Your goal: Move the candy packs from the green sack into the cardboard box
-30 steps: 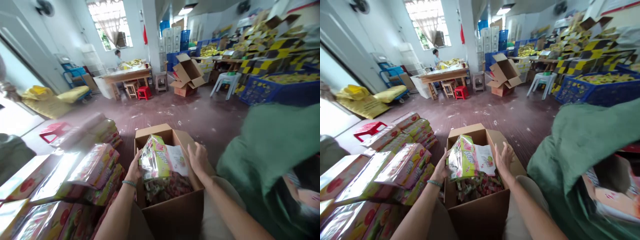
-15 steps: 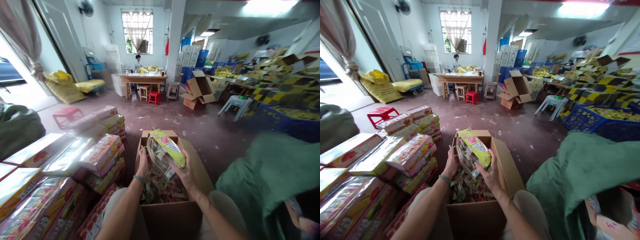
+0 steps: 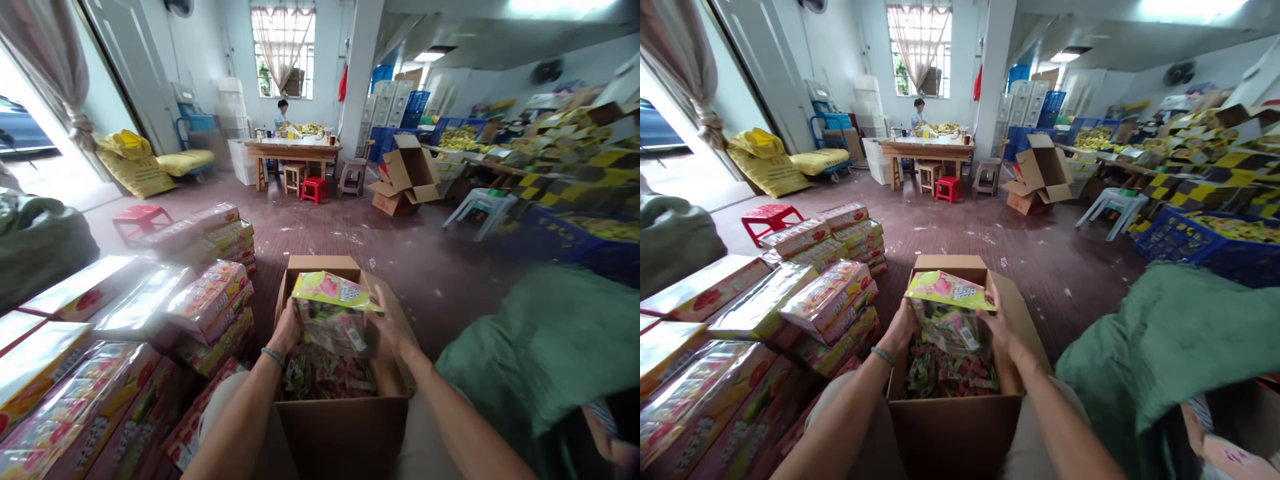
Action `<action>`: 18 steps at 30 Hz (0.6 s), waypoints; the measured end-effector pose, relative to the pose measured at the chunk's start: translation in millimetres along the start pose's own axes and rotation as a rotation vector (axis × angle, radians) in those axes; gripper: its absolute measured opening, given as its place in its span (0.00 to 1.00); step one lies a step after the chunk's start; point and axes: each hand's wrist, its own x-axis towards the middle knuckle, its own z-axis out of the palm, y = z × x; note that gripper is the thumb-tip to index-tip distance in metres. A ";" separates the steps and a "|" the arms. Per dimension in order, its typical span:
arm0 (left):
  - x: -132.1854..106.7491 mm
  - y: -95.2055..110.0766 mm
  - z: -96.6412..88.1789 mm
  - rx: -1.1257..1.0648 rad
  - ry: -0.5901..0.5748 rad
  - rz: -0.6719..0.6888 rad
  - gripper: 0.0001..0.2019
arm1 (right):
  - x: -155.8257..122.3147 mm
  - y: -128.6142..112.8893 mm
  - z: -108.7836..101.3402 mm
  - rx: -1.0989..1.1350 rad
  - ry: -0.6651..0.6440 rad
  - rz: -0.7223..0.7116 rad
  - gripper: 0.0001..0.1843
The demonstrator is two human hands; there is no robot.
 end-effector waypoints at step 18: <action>-9.4 22.9 -0.9 -0.090 0.015 0.025 0.16 | -15.1 -21.2 -0.7 0.066 0.135 -0.004 0.70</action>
